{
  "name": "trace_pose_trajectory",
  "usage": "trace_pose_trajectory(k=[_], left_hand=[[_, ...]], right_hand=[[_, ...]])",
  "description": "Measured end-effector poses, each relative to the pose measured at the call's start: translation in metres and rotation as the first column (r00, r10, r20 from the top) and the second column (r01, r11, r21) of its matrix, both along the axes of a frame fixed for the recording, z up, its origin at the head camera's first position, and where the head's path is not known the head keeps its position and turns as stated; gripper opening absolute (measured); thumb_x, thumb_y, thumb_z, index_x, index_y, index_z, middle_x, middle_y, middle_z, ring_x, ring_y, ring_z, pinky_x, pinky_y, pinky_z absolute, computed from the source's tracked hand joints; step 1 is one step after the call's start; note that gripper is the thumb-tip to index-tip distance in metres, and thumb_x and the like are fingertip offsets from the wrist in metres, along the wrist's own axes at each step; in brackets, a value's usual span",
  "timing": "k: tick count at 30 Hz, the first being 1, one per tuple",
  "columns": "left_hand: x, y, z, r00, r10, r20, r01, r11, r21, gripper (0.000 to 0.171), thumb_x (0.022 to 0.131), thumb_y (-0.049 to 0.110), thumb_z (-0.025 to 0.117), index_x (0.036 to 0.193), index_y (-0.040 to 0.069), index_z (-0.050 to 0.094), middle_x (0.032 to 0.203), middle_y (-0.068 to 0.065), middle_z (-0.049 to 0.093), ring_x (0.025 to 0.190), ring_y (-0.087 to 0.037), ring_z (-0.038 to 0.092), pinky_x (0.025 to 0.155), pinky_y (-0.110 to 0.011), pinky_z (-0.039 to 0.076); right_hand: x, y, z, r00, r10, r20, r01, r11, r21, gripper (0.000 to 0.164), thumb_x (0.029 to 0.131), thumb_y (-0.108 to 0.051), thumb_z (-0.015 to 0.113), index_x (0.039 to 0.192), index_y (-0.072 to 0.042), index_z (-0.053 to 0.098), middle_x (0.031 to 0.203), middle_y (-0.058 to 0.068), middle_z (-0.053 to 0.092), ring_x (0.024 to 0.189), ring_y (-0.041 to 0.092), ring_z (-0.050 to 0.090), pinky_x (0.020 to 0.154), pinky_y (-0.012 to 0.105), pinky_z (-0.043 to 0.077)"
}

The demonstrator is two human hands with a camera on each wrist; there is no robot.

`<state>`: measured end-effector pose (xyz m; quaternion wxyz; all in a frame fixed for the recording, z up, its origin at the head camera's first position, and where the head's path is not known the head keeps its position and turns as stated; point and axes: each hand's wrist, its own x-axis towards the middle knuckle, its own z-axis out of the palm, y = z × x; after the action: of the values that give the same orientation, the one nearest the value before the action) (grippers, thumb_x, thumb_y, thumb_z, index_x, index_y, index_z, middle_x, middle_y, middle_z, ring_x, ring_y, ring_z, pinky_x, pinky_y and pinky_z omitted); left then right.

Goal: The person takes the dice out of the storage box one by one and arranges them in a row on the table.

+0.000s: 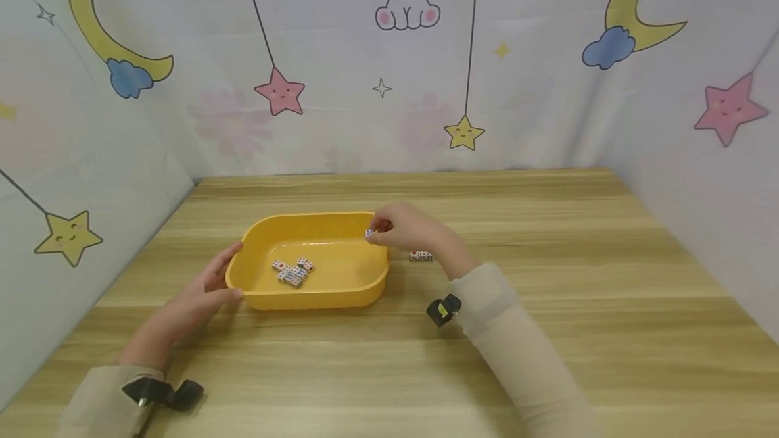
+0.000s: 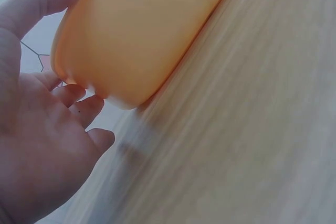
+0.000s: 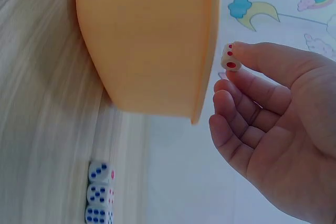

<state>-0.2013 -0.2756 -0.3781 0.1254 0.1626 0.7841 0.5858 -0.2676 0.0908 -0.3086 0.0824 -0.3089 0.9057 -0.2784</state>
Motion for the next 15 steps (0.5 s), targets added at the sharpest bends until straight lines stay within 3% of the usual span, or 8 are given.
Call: trace_pose_trajectory(k=[15], left_hand=[[-0.001,0.000,-0.002,1.000,-0.001,-0.013,0.001,1.000,0.012,0.087,0.083,0.010,0.060,0.145,0.011,-0.001,0.151,-0.012,0.001,0.135,-0.033,0.011,0.091,-0.005,0.029]], right_hand=[[-0.003,0.049,-0.007,0.997,-0.083,0.005,0.083,0.997,0.005,0.014,0.085,-0.033,0.059,0.087,-0.019,0.062,0.079,-0.004,0.060,0.072,0.015,0.051,0.063,0.028,0.045]])
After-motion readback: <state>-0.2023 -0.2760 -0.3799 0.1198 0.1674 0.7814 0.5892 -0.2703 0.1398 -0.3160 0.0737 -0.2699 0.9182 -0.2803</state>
